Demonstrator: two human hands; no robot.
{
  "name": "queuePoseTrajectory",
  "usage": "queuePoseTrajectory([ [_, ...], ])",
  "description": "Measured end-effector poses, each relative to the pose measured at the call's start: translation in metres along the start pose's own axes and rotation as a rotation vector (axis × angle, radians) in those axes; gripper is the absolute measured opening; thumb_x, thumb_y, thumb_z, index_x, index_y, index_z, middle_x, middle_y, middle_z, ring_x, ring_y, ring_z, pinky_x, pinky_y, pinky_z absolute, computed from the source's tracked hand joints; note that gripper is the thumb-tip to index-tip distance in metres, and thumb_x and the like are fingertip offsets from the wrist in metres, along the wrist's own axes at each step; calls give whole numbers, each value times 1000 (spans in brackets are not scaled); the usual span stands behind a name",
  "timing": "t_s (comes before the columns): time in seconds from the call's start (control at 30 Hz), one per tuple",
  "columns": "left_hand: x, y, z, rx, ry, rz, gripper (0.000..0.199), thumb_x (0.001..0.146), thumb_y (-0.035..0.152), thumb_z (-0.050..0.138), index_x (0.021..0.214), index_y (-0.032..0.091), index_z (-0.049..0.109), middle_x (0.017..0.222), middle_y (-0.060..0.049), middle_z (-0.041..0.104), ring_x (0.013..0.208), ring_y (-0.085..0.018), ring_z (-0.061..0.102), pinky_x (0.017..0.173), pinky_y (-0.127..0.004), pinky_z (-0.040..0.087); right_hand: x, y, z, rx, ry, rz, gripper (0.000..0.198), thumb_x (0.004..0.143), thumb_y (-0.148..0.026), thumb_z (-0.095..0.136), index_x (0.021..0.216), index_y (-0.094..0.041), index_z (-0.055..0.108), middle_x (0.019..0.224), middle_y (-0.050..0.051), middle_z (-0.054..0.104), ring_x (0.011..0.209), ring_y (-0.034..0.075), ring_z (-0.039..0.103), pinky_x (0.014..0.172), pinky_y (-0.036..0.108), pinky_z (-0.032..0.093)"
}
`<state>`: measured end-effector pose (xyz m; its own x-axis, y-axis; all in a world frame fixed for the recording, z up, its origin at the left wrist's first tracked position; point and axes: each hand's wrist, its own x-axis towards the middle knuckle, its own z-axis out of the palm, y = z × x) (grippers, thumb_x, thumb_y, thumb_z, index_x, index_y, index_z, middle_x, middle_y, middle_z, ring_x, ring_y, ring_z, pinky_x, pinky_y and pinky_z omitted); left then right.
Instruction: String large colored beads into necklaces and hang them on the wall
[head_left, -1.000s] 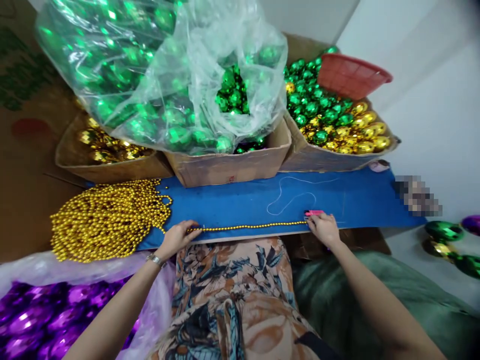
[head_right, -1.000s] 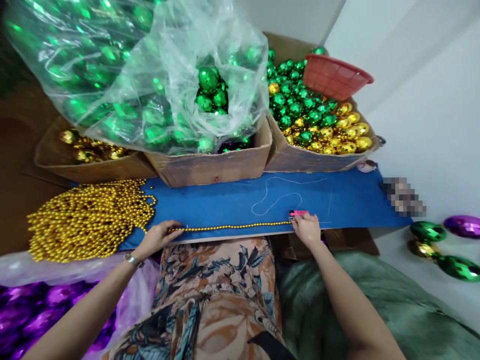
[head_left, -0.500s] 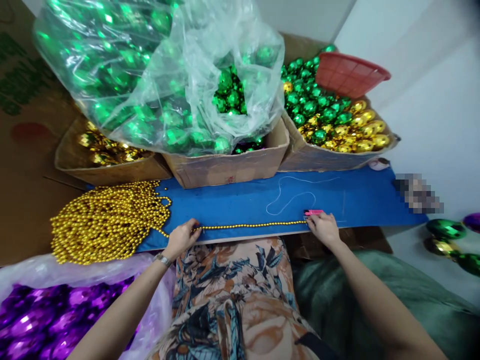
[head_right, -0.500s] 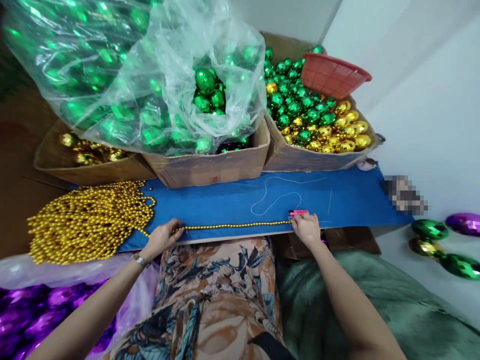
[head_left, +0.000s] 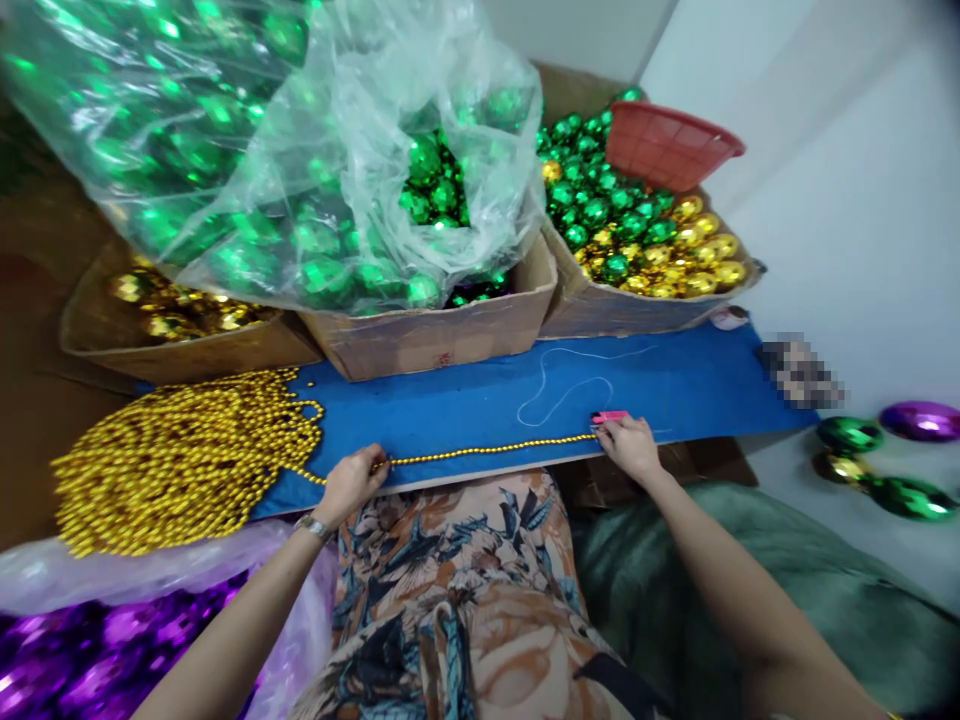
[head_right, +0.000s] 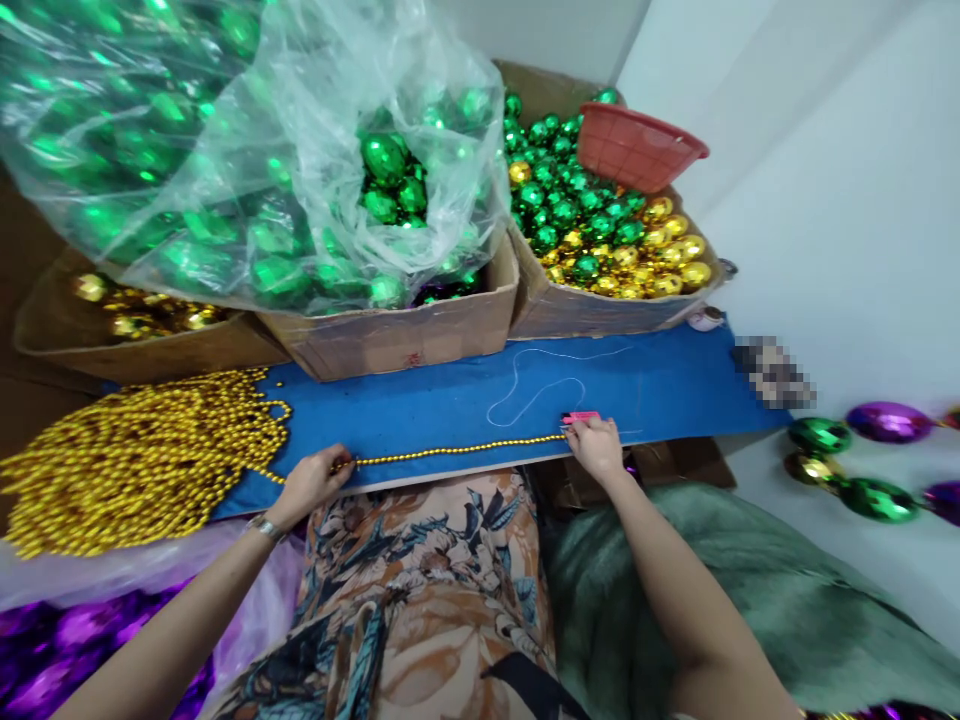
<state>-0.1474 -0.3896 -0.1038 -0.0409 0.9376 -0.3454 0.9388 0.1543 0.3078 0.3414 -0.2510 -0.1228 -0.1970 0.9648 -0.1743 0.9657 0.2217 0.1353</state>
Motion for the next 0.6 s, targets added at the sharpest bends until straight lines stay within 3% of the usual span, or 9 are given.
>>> queuePoseTrajectory([
  [0.3,18,-30,16,-55,-31,31,30,82,53,40,84,30,58,72,2,71,68,-26,68,58,-30,46,5,3,0,67,-55,46,29,94,-38,48,105,-21,69,105,10,66,105,21,53,102,37,26],
  [0.5,23,-20,9,-5,-192,-110,35,86,49,35,95,23,57,84,-6,72,78,-27,68,65,-28,45,5,4,0,100,-81,43,28,94,-37,48,105,-20,68,108,10,65,106,20,53,104,38,26],
  [0.6,21,-13,7,-16,-195,-137,36,87,48,35,102,22,54,90,-8,72,81,-27,68,67,-28,45,4,3,-2,91,-102,45,29,95,-37,47,107,-20,68,109,11,64,107,21,54,105,39,26],
])
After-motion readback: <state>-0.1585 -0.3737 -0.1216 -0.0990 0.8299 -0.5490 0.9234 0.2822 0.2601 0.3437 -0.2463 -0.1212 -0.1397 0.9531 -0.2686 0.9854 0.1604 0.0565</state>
